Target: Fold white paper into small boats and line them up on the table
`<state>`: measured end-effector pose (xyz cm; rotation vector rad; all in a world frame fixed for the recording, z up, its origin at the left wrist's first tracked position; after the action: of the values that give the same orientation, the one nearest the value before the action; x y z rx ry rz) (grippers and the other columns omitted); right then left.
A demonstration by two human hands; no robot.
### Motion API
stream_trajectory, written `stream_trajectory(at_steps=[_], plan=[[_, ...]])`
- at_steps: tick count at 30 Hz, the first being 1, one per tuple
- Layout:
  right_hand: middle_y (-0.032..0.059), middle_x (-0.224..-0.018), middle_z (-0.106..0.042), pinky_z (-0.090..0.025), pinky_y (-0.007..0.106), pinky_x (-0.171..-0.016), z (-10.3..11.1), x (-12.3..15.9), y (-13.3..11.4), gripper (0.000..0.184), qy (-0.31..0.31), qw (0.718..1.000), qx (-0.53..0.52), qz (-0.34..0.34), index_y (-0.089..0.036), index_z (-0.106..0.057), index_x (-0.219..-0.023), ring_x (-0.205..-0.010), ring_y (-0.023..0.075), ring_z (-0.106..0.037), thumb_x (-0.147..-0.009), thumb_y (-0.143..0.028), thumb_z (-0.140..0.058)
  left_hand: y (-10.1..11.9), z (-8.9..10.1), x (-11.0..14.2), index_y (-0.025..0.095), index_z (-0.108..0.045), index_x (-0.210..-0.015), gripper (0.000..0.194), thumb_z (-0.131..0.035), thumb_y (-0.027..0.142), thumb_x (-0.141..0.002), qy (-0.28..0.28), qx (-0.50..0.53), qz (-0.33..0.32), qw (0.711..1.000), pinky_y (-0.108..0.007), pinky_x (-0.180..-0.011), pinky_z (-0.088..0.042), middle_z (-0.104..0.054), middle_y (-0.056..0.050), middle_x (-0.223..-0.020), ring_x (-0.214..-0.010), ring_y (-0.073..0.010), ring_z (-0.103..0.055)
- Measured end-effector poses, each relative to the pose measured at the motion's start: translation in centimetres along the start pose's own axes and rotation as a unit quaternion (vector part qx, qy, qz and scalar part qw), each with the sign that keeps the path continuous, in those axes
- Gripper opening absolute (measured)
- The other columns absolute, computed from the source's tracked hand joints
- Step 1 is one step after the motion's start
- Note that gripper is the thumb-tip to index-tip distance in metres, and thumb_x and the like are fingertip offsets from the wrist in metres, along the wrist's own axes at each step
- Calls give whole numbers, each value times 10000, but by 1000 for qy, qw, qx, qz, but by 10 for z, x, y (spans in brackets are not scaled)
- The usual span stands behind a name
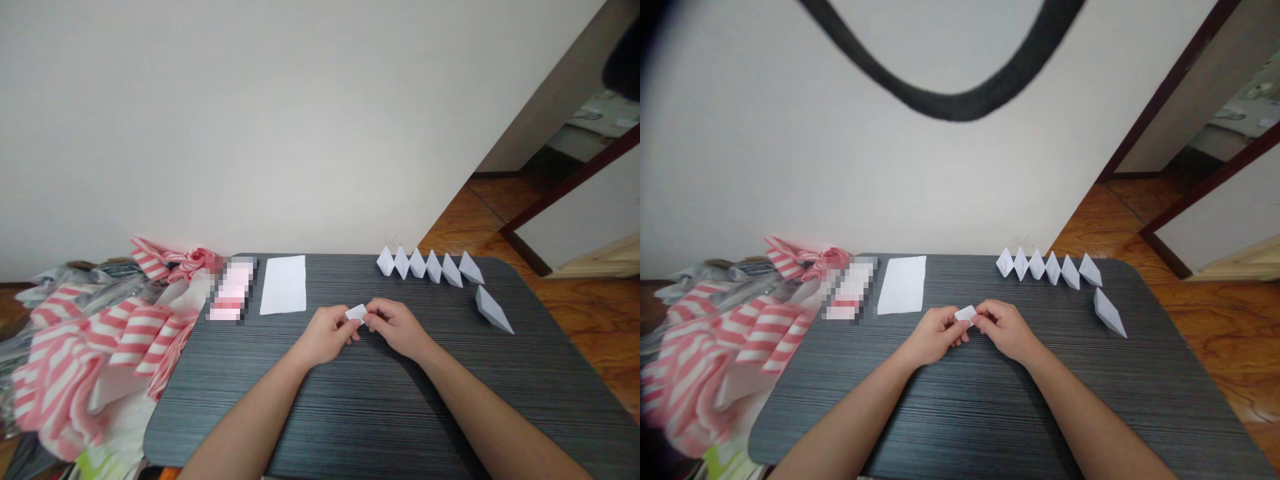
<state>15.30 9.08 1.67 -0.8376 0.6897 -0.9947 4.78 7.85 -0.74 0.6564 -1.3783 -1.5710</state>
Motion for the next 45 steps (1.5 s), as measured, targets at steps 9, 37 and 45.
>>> stream_trajectory(at_steps=[9,37,45], plan=[[-12,-581,-563,-387,244,-577,-1,1,-5,267,-20,1000,18,13,-183,-534,-634,-564,125,-523,-886,-256,-483,3,3,-1,128,-611,-833,305,-514,417,-830,14,11,-13,1000,-202,-524,-417,-632,-33,-679,-546,-95,-549],[-18,-615,-559,-386,232,-544,-8,2,-3,142,-28,1000,1,0,-186,-571,-792,-562,123,-526,-887,-256,-492,6,7,1,142,-632,-699,408,-417,440,-876,22,-42,-26,999,-193,-504,-384,-593,-11,-566,-526,-100,-540],[-19,-600,-558,-391,235,-548,-5,3,-2,174,-18,1000,-2,-9,-186,-538,-753,-555,123,-527,-896,-259,-469,3,7,0,134,-635,-734,390,-419,423,-882,29,8,-31,999,-188,-486,-402,-570,-8,-563,-511,-96,-532]])
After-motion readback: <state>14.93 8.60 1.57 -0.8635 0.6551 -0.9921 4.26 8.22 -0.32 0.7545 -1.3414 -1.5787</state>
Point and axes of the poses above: each hand's wrist, its own x-axis away from the middle knuckle, its own z-axis out of the back of the hand, y = z × x, the point moved 10 cm from there along -x, towards the middle knuckle
